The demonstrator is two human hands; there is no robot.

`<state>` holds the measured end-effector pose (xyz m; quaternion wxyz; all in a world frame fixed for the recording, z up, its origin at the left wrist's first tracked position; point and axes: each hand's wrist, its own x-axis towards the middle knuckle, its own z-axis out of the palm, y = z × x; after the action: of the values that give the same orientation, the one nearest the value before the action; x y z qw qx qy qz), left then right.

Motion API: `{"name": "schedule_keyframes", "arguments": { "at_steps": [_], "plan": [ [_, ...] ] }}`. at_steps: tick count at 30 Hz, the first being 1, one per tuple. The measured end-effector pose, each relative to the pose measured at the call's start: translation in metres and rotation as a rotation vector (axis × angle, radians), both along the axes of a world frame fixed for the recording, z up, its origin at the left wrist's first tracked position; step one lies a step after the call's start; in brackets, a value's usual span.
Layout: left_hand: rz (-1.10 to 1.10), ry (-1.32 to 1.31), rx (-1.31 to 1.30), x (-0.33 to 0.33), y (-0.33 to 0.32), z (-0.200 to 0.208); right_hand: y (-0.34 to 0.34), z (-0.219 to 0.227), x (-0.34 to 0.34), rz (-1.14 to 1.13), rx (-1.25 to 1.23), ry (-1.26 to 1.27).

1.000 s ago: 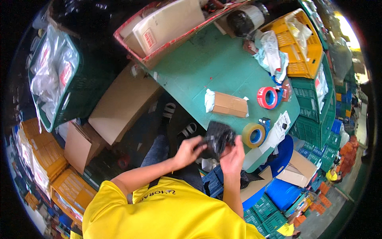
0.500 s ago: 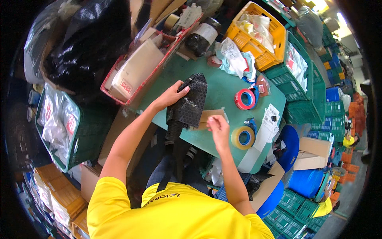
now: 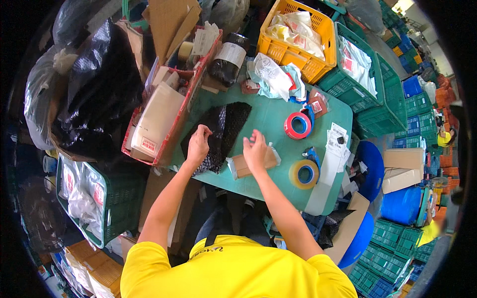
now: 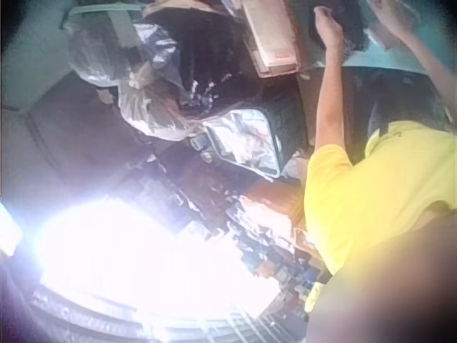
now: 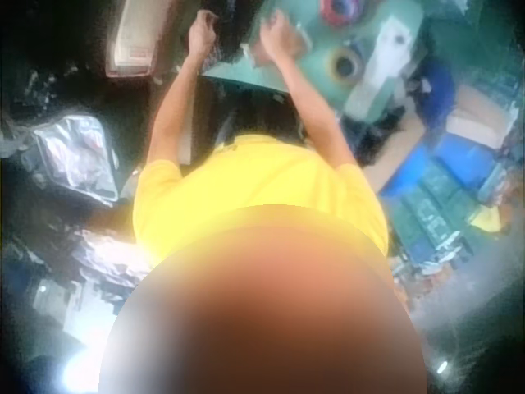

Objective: The person wraps small items in bubble wrap, seals them with tape, and places them into a bin. They repeat this process for multiple items, handling bubble wrap, tape, and small packages on a green work table.

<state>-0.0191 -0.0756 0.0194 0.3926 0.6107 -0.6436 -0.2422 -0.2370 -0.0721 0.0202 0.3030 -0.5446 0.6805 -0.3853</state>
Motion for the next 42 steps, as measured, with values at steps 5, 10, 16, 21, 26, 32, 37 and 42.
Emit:
{"name": "schedule_keyframes", "arguments": {
  "at_steps": [5, 10, 16, 21, 26, 32, 37, 42],
  "plan": [
    [0.006, -0.573, 0.186, -0.020, -0.008, 0.005, -0.048, -0.034, 0.043, -0.048, 0.469, 0.182],
    [0.233, -0.142, 0.221, -0.008, -0.018, 0.031, -0.039, -0.020, 0.046, 0.189, 0.328, 0.355],
    [0.297, -0.536, 0.059, 0.041, -0.055, 0.097, -0.052, 0.033, -0.079, 0.265, 0.173, -0.453],
    [0.326, -0.915, 0.003, 0.009, -0.085, 0.070, -0.067, 0.031, -0.125, 0.079, 0.366, -1.333],
    [-0.428, -0.993, -0.254, -0.019, -0.022, 0.009, -0.037, 0.024, -0.106, 1.155, 0.418, 0.341],
    [-0.510, -0.579, 0.610, -0.029, 0.001, 0.002, 0.038, 0.019, -0.089, 0.840, 0.201, 0.911],
    [-0.523, -0.758, 0.125, -0.045, 0.026, -0.017, 0.139, 0.024, -0.140, 0.411, 0.617, 0.407],
    [-0.373, -0.746, 0.074, -0.097, 0.048, -0.049, 0.226, 0.072, -0.196, 0.036, 0.758, -0.592]
  ]
}}
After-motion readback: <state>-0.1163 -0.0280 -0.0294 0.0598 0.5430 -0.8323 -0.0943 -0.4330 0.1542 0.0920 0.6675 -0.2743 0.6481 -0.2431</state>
